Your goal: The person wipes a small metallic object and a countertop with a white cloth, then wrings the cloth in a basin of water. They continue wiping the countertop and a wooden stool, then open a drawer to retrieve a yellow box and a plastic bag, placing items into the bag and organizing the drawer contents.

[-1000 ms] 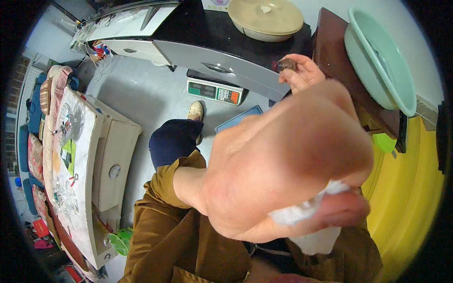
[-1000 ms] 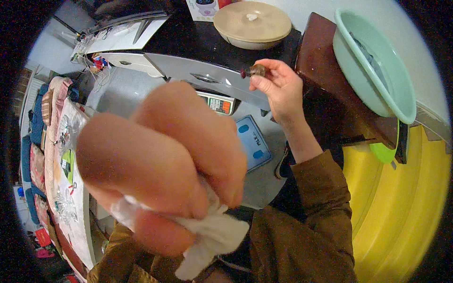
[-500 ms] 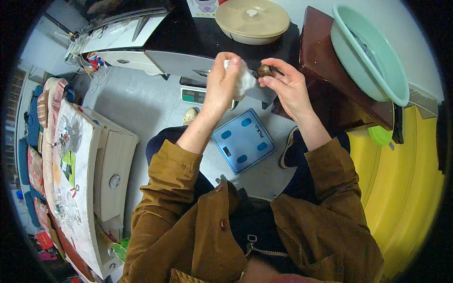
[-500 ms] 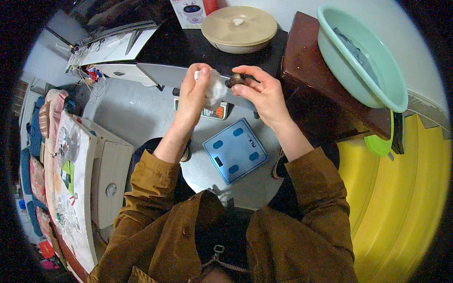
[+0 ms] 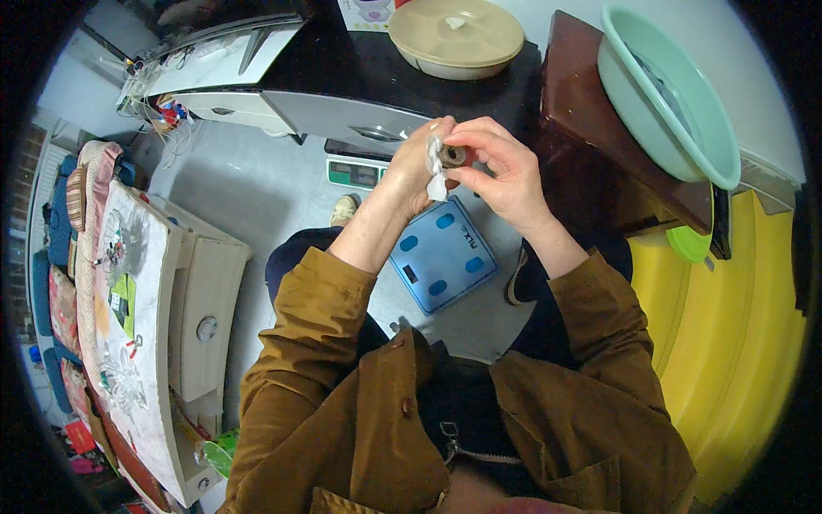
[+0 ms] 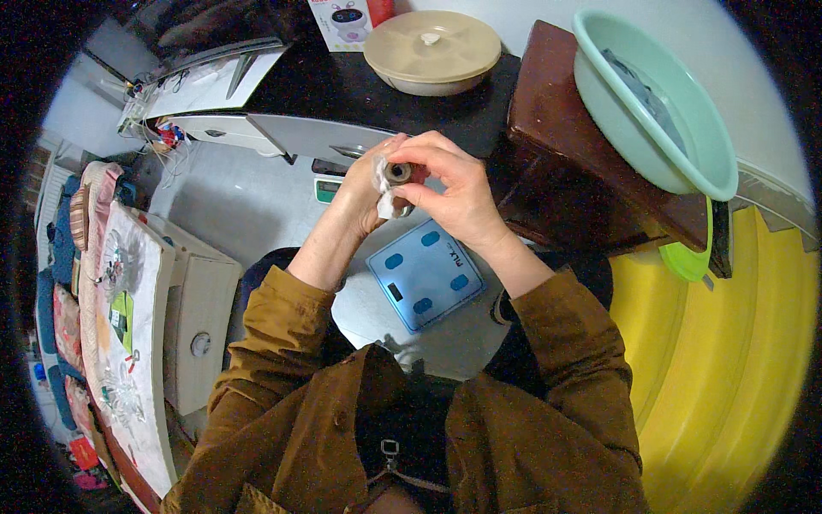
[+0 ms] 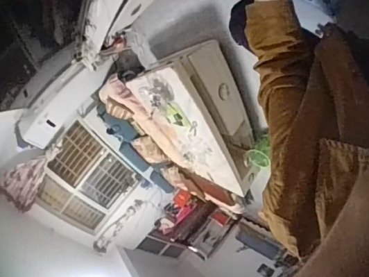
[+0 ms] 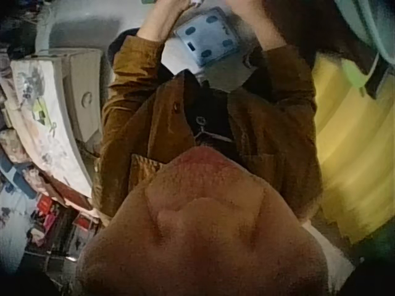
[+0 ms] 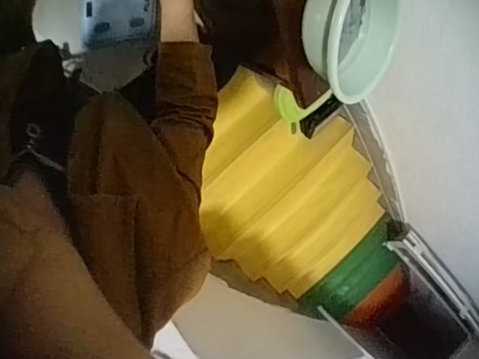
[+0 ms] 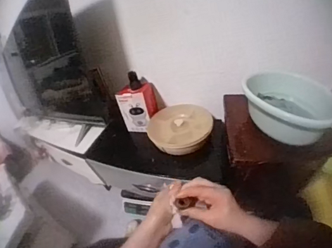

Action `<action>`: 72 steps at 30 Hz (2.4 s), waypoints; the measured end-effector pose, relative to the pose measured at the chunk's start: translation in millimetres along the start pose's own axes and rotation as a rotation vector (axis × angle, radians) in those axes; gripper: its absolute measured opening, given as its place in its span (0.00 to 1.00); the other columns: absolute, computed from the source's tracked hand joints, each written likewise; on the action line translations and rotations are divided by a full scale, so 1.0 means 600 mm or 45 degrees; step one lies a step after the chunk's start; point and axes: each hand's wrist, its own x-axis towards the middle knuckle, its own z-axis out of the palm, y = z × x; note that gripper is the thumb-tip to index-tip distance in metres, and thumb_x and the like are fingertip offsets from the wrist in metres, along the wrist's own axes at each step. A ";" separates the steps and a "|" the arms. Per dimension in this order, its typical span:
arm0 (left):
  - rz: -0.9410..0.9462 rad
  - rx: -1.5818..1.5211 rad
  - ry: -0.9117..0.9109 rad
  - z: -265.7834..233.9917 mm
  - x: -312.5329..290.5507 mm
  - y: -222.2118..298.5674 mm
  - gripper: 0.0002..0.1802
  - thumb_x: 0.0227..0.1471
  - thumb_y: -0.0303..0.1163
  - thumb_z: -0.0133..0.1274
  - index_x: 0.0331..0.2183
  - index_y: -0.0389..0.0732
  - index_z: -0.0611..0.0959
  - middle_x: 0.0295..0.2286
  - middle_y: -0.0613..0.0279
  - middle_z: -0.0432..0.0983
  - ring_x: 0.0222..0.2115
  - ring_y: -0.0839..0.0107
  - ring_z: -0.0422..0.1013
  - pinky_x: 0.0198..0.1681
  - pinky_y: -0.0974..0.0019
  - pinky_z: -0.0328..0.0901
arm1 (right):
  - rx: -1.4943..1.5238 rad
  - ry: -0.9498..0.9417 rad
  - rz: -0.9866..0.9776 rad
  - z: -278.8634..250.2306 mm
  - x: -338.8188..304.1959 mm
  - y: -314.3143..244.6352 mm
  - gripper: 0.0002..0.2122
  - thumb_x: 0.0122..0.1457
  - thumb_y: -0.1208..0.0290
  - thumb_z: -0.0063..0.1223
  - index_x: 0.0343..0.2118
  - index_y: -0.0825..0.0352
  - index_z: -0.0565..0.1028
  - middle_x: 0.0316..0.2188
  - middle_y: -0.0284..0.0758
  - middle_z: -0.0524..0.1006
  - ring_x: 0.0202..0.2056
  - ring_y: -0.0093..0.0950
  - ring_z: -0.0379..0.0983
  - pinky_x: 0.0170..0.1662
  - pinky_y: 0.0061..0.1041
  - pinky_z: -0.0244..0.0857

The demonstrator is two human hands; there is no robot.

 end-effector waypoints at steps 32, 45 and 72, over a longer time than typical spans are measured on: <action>0.910 1.222 0.342 0.058 -0.041 0.000 0.12 0.58 0.36 0.44 0.35 0.36 0.72 0.25 0.54 0.76 0.28 0.64 0.75 0.31 0.65 0.67 | -0.441 0.177 -0.192 -0.009 0.004 -0.016 0.15 0.37 0.87 0.58 0.32 0.71 0.73 0.33 0.38 0.73 0.35 0.32 0.73 0.38 0.24 0.69; 0.383 -0.088 0.027 0.004 -0.017 0.010 0.16 0.60 0.44 0.40 0.36 0.40 0.72 0.22 0.63 0.70 0.16 0.77 0.65 0.12 0.76 0.55 | -0.401 0.192 -0.179 -0.013 0.009 -0.018 0.15 0.38 0.84 0.61 0.32 0.69 0.74 0.34 0.37 0.74 0.35 0.31 0.73 0.39 0.25 0.67; 0.743 0.413 0.177 0.034 -0.017 0.017 0.31 0.58 0.58 0.33 0.47 0.42 0.70 0.34 0.61 0.70 0.33 0.69 0.70 0.34 0.69 0.67 | -0.305 0.158 -0.150 -0.011 0.003 -0.010 0.15 0.40 0.84 0.61 0.33 0.71 0.73 0.33 0.38 0.74 0.35 0.30 0.73 0.38 0.25 0.68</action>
